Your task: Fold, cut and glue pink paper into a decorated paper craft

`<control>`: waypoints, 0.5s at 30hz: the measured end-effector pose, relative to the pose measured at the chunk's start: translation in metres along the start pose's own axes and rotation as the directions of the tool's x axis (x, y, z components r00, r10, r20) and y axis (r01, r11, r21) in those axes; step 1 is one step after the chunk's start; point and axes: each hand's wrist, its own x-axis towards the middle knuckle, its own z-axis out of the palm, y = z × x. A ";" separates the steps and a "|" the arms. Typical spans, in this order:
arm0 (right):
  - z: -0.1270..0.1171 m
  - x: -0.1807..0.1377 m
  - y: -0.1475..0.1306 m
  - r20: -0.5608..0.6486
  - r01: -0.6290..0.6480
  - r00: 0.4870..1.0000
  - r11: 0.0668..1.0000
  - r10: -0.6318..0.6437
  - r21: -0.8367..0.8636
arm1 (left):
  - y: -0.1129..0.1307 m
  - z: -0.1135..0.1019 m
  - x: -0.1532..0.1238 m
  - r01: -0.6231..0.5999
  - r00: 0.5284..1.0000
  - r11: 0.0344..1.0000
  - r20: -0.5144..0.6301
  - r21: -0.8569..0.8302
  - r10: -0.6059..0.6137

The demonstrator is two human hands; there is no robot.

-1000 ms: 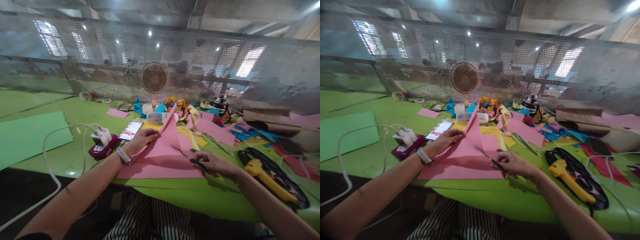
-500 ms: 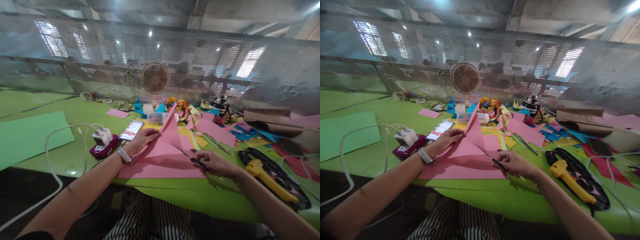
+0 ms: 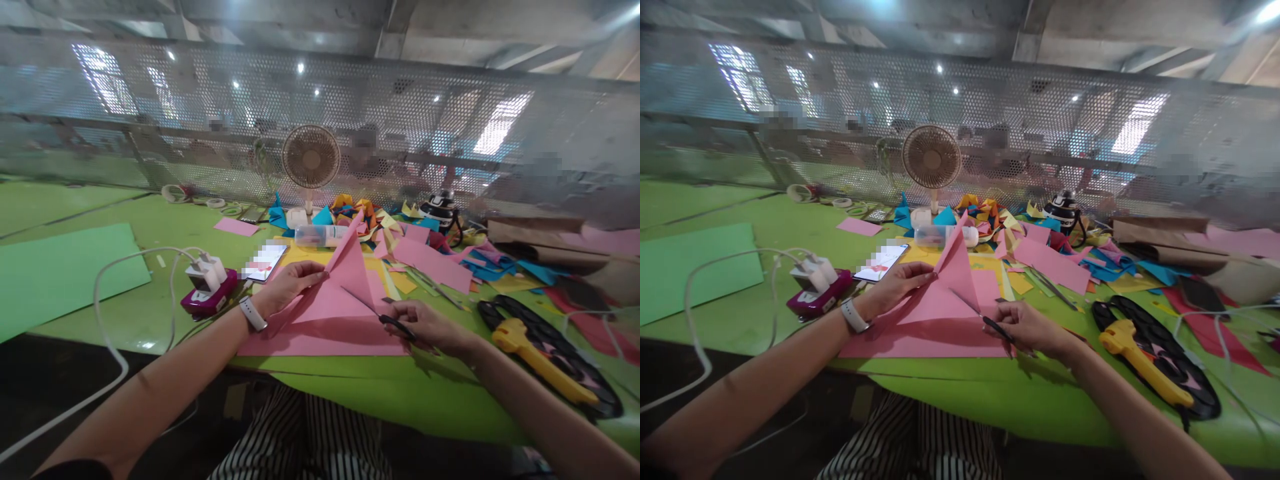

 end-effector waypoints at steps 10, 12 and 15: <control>0.003 0.002 0.003 0.010 0.029 1.000 1.000 -0.029 0.009 | -0.003 0.008 -0.002 0.033 0.999 0.999 0.035 0.037 -0.034; 0.003 0.003 0.004 0.000 0.023 1.000 1.000 -0.023 -0.007 | -0.004 0.007 -0.002 0.029 0.999 0.999 0.027 0.031 -0.030; 0.004 0.003 0.002 -0.008 0.030 1.000 1.000 -0.030 -0.001 | -0.004 0.007 -0.002 0.031 0.999 0.999 0.023 0.016 -0.031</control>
